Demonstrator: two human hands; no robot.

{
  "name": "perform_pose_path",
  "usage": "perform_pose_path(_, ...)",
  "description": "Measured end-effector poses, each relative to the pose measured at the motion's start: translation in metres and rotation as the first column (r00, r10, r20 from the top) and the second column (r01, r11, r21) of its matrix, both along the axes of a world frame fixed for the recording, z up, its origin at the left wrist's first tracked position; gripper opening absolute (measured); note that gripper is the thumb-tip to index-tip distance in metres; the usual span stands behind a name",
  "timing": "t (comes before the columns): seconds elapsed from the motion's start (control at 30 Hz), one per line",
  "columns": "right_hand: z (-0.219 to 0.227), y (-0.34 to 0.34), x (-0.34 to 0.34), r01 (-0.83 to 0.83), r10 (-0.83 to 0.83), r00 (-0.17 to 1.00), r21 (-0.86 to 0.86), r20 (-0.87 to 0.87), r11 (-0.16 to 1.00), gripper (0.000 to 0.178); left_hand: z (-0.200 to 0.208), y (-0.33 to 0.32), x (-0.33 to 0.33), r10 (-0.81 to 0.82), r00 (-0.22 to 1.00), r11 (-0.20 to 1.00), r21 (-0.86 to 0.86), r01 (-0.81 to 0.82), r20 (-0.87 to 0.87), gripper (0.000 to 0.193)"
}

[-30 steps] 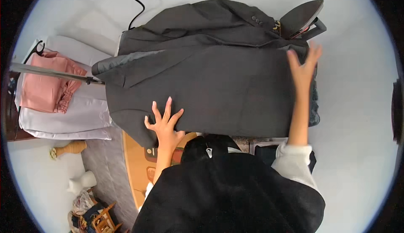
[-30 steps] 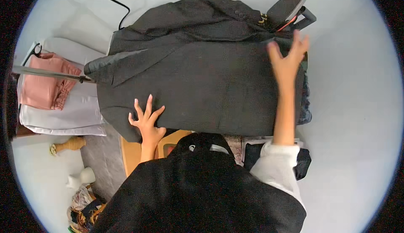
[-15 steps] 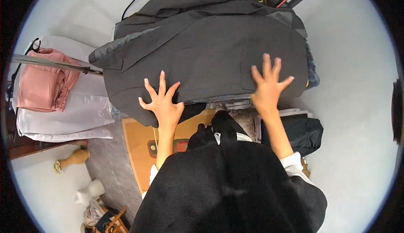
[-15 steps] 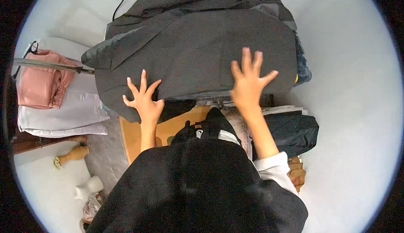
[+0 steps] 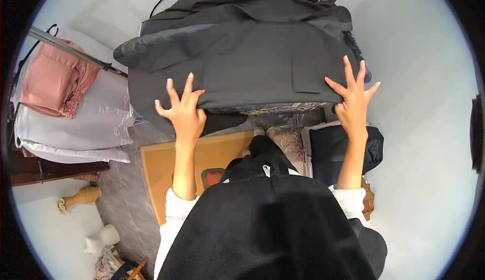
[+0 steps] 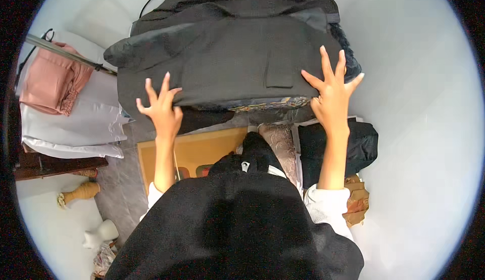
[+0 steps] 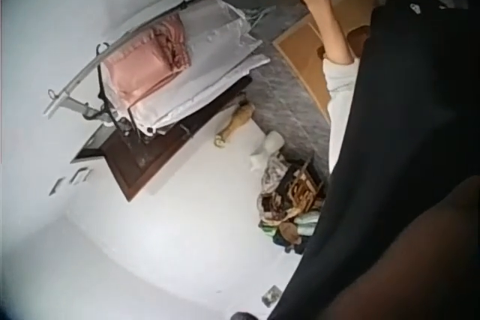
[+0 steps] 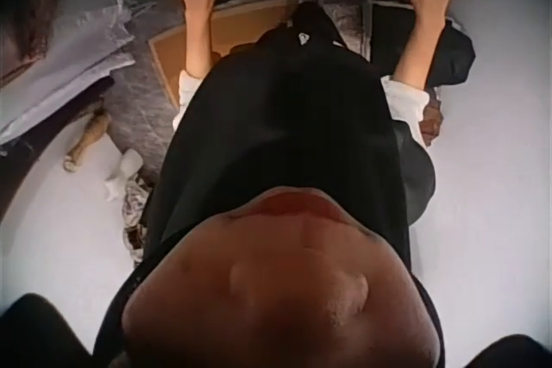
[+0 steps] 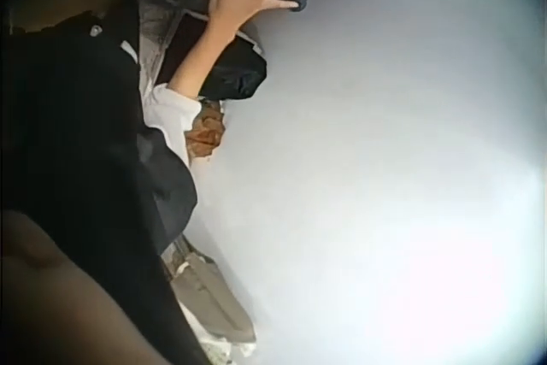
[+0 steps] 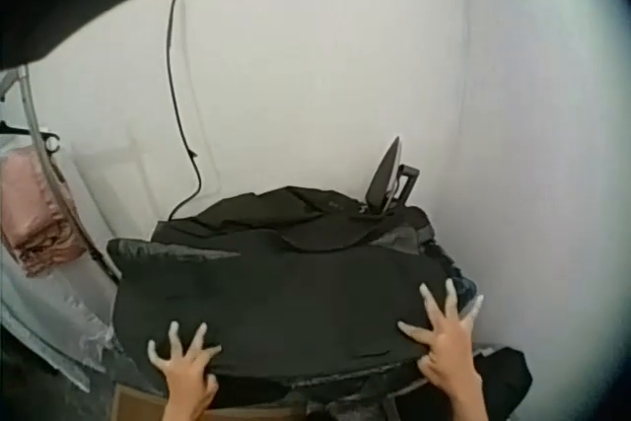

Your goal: Ironing and folding blazers on an ironing board.

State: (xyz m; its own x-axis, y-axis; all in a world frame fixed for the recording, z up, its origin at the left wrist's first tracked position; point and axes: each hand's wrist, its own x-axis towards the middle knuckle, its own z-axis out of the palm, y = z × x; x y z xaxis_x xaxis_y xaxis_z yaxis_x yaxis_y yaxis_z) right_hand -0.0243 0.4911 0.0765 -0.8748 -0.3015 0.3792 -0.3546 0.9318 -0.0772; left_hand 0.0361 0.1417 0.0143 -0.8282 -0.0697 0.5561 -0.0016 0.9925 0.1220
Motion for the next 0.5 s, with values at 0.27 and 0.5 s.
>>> perform_pose_path(0.27, 0.064, 0.038, 0.075, -0.062, 0.121, 0.888, -0.146, 0.443, 0.987, 0.062, 0.088, -0.003, 0.077, -0.349, 0.932, 0.934, -0.037, 0.354, 0.099, 0.022)
perform_pose_path(0.5, 0.104, 0.045, 0.113, -0.107, 0.198, 0.851, -0.208, 0.486, 0.972, 0.041, 0.127, -0.002, 0.119, -0.48, 0.873, 0.877, 0.063, 0.476, 0.086, 0.019)
